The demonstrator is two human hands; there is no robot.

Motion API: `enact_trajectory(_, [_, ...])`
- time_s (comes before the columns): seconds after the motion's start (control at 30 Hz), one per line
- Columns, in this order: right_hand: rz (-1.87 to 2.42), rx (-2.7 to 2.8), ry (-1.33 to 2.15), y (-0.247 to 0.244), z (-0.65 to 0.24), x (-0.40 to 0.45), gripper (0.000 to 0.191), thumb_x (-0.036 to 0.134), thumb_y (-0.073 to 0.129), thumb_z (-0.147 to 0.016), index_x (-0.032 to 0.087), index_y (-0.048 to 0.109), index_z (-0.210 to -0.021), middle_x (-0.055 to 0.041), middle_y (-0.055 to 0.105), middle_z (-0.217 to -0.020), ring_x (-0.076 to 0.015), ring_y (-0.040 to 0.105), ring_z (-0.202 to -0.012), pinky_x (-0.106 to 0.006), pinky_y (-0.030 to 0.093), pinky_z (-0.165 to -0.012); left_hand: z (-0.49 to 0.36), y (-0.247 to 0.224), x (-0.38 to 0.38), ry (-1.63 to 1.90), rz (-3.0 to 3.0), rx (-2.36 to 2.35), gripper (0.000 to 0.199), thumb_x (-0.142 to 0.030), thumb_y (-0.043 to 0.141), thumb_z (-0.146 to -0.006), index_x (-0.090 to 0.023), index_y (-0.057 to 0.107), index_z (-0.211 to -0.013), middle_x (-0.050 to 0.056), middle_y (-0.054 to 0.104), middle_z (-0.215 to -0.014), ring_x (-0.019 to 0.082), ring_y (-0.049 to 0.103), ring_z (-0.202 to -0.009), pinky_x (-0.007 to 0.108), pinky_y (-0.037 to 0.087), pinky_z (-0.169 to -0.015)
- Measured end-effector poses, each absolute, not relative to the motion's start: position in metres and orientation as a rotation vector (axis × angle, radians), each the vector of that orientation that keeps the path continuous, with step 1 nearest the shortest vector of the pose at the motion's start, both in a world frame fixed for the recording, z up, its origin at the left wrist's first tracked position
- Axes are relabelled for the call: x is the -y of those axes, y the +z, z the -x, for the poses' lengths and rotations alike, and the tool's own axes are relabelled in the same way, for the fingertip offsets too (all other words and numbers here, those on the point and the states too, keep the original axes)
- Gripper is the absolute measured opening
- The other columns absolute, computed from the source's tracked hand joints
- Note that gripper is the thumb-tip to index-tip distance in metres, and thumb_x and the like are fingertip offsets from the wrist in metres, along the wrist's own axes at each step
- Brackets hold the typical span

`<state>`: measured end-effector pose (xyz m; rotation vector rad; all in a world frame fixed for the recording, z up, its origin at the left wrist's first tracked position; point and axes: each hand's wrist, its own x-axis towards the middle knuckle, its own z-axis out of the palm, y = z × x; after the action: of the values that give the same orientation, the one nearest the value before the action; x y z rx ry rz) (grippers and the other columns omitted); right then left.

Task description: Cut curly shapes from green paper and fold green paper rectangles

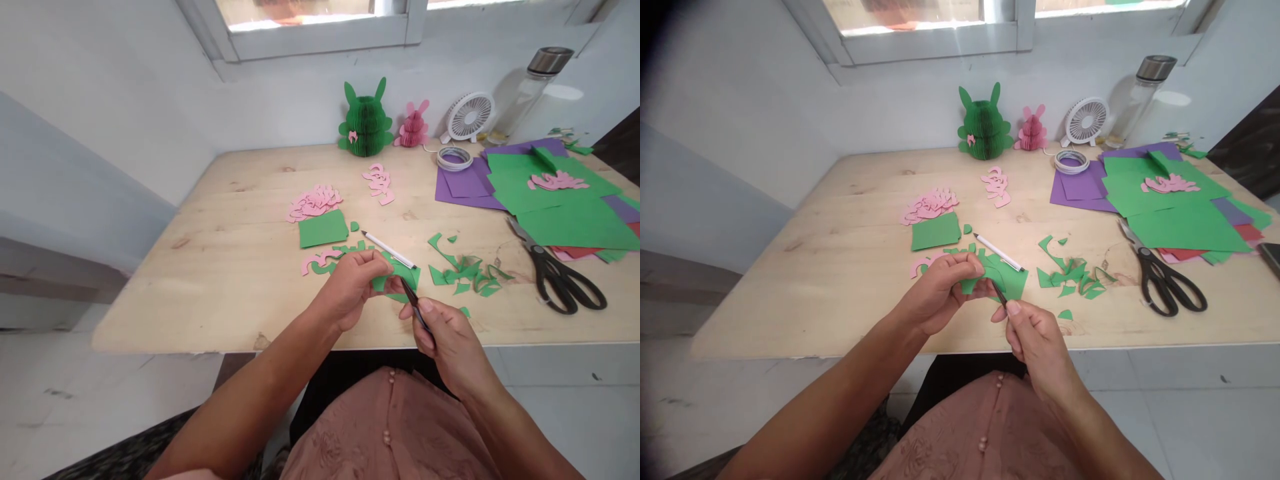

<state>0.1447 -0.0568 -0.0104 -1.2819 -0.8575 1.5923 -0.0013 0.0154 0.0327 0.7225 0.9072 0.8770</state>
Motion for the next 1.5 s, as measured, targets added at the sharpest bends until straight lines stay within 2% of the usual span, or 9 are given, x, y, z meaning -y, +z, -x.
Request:
enact_trajectory(0.4, [1.289,0.884,1.56,-0.012,-0.146,0.056,0.043,0.056,0.054,-0.087,0.014,0.065,-0.08,0.0079,0.035,-0.043,-0.0053,0.021,-0.04,-0.022,0.014,-0.04,0.003,0.036,-0.018,0.851,-0.736,-0.897,0.018,-0.017,0.063,-0.065,-0.016,0.05,-0.054,-0.001,0.057,-0.056,0.01,0.056,-0.057,0.03,0.05,-0.071])
enact_trajectory(0.8, [1.294,0.87,1.536,-0.014,-0.146,0.054,0.044,0.057,0.057,-0.085,0.014,0.064,-0.078,0.0086,0.034,-0.042,-0.0053,0.021,-0.039,-0.023,0.012,-0.04,0.002,0.033,-0.022,0.828,-0.767,-0.891,0.015,-0.019,0.063,-0.067,-0.015,0.052,-0.057,0.001,0.061,-0.059,0.012,0.06,-0.059,0.033,0.05,-0.074])
enact_trajectory(1.5, [1.269,0.784,1.606,-0.014,-0.144,0.05,0.046,0.058,0.054,-0.085,0.014,0.064,-0.079,0.0081,0.034,-0.044,-0.0048,0.02,-0.04,-0.022,0.012,-0.04,-0.009,0.032,-0.019,0.95,-0.764,-0.957,0.019,-0.023,0.065,-0.064,-0.017,0.05,-0.054,-0.003,0.055,-0.057,0.012,0.055,-0.061,0.031,0.047,-0.071])
